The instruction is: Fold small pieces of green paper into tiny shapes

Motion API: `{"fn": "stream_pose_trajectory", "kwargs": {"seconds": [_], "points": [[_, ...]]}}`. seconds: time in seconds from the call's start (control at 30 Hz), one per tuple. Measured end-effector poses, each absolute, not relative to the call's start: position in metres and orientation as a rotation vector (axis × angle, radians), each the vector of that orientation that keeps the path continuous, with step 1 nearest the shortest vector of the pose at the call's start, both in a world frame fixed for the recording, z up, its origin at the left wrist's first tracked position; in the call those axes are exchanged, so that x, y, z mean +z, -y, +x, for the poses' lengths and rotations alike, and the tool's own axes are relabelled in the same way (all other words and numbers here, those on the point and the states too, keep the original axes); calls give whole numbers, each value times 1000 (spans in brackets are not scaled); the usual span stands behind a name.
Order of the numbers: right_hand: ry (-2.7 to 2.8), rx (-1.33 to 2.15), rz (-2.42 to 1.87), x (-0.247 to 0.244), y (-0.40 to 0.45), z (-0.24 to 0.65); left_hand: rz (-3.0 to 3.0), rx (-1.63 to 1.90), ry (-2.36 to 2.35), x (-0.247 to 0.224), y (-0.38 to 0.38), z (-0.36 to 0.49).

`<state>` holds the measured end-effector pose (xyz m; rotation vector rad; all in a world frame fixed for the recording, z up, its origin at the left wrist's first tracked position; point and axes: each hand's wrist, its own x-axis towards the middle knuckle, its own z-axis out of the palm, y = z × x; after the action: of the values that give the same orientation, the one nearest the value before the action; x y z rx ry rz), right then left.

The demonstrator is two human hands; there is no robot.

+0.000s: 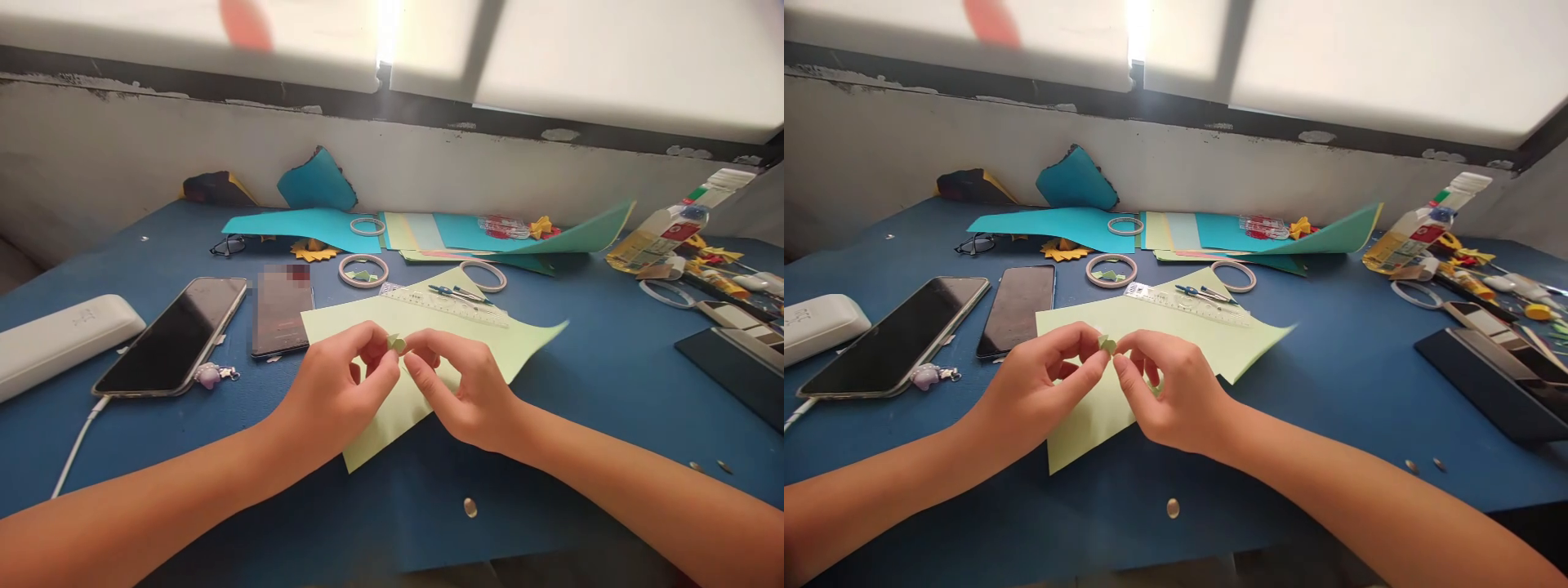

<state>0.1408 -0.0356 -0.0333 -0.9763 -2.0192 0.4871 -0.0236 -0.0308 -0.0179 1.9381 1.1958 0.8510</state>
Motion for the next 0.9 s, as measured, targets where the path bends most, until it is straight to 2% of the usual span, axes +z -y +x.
{"fn": "stream_pose_trajectory", "kwargs": {"seconds": [0.33, 0.63, 0.9], "points": [[1944, 383, -1083, -36, 35, 136, 2392, 934, -1124, -27, 32, -21], [1966, 129, -1013, -45, 31, 139, 2233, 870, -1121, -25, 30, -22], [2150, 332, -922, -39, 32, 144, 2051, 820, -1128, -21, 32, -22]]}}
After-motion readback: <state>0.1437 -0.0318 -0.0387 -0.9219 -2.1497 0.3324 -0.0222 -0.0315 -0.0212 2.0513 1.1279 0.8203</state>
